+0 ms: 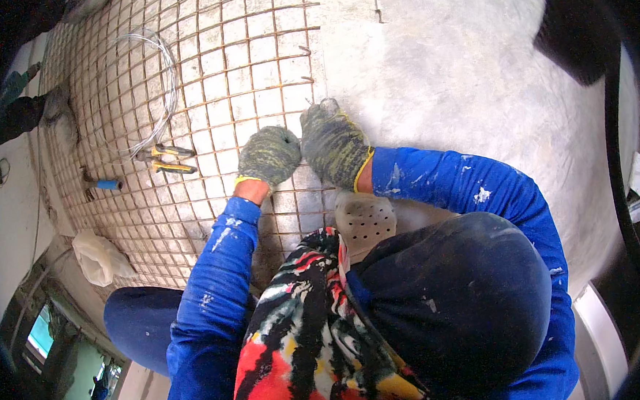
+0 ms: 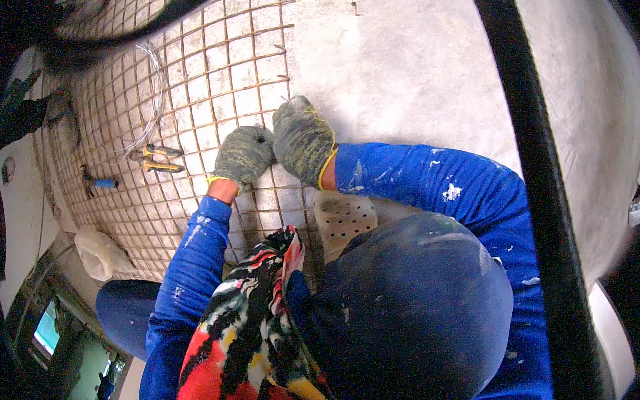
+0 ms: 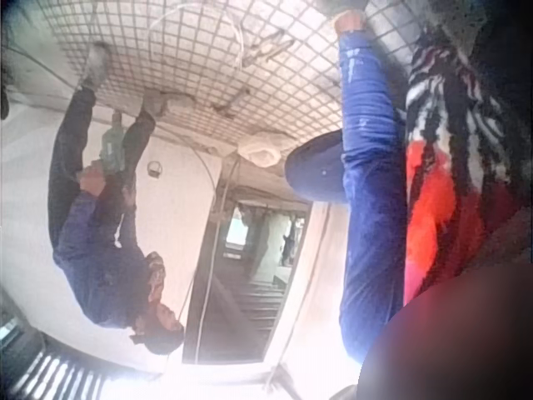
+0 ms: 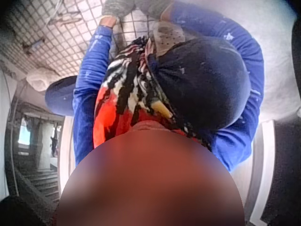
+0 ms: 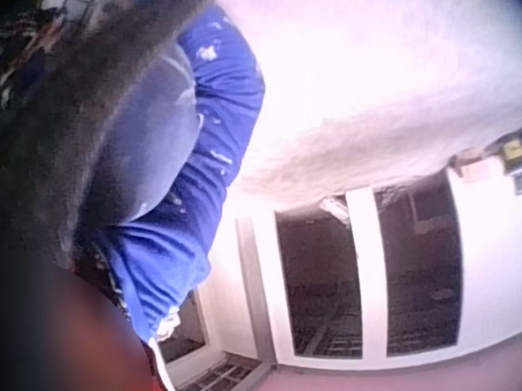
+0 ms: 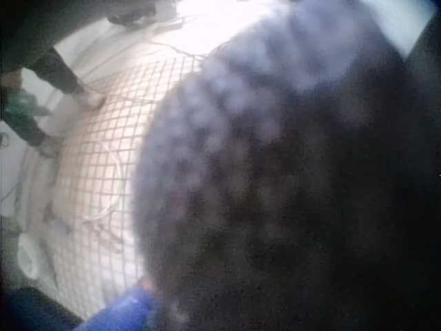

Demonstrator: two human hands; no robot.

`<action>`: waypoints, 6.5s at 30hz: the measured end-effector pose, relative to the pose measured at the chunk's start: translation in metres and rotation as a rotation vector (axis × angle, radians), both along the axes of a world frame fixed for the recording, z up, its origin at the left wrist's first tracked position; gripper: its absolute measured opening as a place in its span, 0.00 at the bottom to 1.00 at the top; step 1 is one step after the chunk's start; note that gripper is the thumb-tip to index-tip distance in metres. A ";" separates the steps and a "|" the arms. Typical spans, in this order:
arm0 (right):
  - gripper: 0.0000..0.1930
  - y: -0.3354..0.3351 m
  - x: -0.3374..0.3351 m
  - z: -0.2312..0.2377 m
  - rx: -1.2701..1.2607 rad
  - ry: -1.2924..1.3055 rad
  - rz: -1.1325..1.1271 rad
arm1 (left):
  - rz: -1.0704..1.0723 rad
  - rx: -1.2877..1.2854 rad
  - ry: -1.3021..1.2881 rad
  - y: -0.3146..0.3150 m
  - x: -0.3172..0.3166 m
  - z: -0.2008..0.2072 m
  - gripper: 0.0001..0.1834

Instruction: The person secures a wire mesh to a concrete floor using wire ties, pliers, and a hammer. They bend and twist wire ties around the mesh intersections, cut excess wire, and hammer nails to fasten the mesh in place.

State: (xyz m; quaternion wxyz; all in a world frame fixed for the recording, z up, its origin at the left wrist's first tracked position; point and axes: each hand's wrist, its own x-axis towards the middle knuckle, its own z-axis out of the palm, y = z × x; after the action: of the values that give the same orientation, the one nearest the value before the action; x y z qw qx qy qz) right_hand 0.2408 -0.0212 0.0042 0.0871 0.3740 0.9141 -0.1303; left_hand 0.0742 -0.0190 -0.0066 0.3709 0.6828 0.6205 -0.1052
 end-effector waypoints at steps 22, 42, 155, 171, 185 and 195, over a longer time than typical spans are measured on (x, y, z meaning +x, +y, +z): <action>0.14 0.003 0.015 -0.006 0.165 0.119 0.068 | 0.130 0.012 -0.063 -0.009 -0.003 -0.007 0.11; 0.09 0.007 0.073 0.007 -0.060 0.404 -0.122 | -0.283 0.191 0.094 -0.003 0.013 0.002 0.13; 0.21 -0.034 -0.032 0.138 -0.391 -0.621 -0.251 | -0.343 0.312 -0.442 -0.035 -0.016 -0.134 0.19; 0.18 -0.038 -0.036 0.116 -0.318 -0.440 -0.460 | 0.354 -0.415 -0.895 -0.036 -0.002 -0.187 0.19; 0.18 -0.034 -0.051 0.122 -0.382 -0.616 -0.205 | -0.263 0.023 -0.711 -0.029 -0.030 -0.103 0.15; 0.24 -0.015 -0.034 0.142 -0.658 -0.476 -0.236 | -0.123 -0.145 -0.888 -0.018 -0.050 -0.075 0.17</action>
State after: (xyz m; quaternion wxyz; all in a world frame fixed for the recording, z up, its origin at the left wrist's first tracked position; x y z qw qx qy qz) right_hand 0.2068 -0.0359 0.1461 0.3948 0.4483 0.7291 -0.3342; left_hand 0.0242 -0.0365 -0.0814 0.6409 0.6698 0.3506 0.1328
